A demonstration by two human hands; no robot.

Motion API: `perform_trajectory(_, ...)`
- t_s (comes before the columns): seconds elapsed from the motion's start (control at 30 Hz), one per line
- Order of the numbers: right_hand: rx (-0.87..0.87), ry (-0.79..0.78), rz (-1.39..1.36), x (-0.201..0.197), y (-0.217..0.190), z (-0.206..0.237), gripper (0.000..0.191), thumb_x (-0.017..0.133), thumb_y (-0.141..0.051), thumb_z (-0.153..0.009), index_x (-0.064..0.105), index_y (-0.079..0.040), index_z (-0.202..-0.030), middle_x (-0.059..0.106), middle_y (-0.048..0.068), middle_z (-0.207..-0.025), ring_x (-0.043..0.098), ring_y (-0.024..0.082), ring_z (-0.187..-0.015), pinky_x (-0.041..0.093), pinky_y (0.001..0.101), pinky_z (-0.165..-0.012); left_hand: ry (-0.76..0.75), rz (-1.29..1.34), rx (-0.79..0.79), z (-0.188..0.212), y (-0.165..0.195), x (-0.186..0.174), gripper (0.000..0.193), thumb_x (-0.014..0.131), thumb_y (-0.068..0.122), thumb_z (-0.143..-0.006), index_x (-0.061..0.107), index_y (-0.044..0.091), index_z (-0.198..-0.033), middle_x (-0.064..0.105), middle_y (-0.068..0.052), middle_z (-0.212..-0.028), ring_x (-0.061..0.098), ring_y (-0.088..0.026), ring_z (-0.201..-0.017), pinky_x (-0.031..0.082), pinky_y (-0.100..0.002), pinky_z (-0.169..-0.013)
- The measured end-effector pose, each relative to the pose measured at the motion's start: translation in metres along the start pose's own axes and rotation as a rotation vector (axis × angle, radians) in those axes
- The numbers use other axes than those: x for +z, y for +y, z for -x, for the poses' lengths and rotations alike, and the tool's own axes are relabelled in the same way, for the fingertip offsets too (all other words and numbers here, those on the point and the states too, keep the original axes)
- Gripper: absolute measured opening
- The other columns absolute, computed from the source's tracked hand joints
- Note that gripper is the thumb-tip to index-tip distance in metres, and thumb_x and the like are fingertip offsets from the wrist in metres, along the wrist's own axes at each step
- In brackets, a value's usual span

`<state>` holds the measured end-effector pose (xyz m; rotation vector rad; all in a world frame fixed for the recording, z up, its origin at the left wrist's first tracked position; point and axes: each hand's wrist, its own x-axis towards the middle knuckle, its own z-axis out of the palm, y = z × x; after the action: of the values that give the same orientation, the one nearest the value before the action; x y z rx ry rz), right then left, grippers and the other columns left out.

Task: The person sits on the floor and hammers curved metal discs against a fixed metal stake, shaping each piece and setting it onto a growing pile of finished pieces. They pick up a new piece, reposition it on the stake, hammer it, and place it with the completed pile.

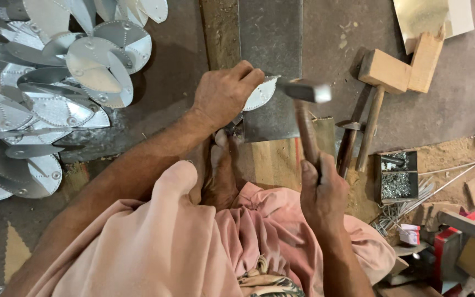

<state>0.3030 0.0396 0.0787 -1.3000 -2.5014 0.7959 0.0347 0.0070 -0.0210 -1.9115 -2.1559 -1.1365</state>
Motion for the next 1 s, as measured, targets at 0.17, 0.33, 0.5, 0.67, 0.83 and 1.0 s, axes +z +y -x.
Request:
perform_trajectory(0.17, 0.016, -0.092, 0.010, 0.012, 0.007, -0.004, 0.021, 0.057, -0.023, -0.105, 0.058, -0.003, -0.114, 0.061, 0.021, -0.074, 0.063, 0.040, -0.065, 0.045, 0.0461, -0.054, -0.008, -0.005, 0.016, -0.001, 0.003, -0.003, 0.008, 0.065, 0.011, -0.098, 0.063, 0.012, -0.106, 0.062, -0.005, -0.095, 0.070, -0.026, -0.071, 0.054, -0.040, -0.057)
perform_trajectory(0.33, 0.080, -0.084, -0.090, 0.009, 0.014, -0.003, 0.016, 0.058, -0.020, -0.103, 0.062, -0.005, -0.109, 0.055, 0.019, -0.066, 0.058, 0.028, -0.054, 0.046, 0.0411, -0.053, 0.043, 0.035, 0.003, -0.004, 0.008, -0.004, 0.010, 0.066, 0.012, -0.095, 0.062, 0.015, -0.104, 0.064, -0.003, -0.097, 0.070, -0.027, -0.072, 0.054, -0.040, -0.058)
perform_trajectory(0.5, -0.055, 0.058, -0.123, 0.009, 0.009, 0.013, 0.020, 0.059, -0.017, -0.104, 0.059, -0.003, -0.118, 0.059, 0.017, -0.073, 0.058, 0.027, -0.057, 0.048, 0.0379, -0.056, -0.017, 0.017, -0.011, -0.004, 0.007, -0.002, 0.012, 0.067, 0.009, -0.095, 0.064, 0.013, -0.105, 0.065, -0.004, -0.098, 0.070, -0.028, -0.074, 0.054, -0.041, -0.058)
perform_trajectory(0.67, 0.072, -0.051, -0.048, 0.013, 0.011, 0.002, 0.020, 0.061, -0.019, -0.103, 0.061, -0.003, -0.115, 0.059, 0.019, -0.070, 0.060, 0.029, -0.056, 0.047, 0.0413, -0.053, 0.011, 0.024, -0.004, -0.001, 0.003, -0.001, 0.014, 0.068, 0.010, -0.092, 0.063, 0.014, -0.104, 0.065, -0.004, -0.098, 0.071, -0.027, -0.076, 0.055, -0.041, -0.059)
perform_trajectory(0.83, 0.047, 0.018, 0.003, 0.003, 0.010, -0.001, 0.022, 0.061, -0.021, -0.103, 0.061, -0.004, -0.117, 0.061, 0.019, -0.070, 0.063, 0.031, -0.057, 0.048, 0.0435, -0.054, 0.023, 0.015, 0.010, 0.001, 0.000, 0.000, 0.011, 0.068, 0.012, -0.094, 0.062, 0.012, -0.104, 0.065, -0.005, -0.097, 0.071, -0.026, -0.073, 0.055, -0.040, -0.059)
perform_trajectory(1.0, -0.029, 0.062, -0.058, 0.007, 0.004, -0.002, 0.024, 0.058, -0.025, -0.106, 0.059, -0.004, -0.118, 0.063, 0.018, -0.079, 0.064, 0.030, -0.062, 0.051, 0.0418, -0.058, -0.005, -0.015, 0.002, 0.003, -0.001, 0.003, 0.011, 0.067, 0.010, -0.096, 0.063, 0.010, -0.105, 0.064, -0.005, -0.098, 0.071, -0.025, -0.071, 0.055, -0.038, -0.056)
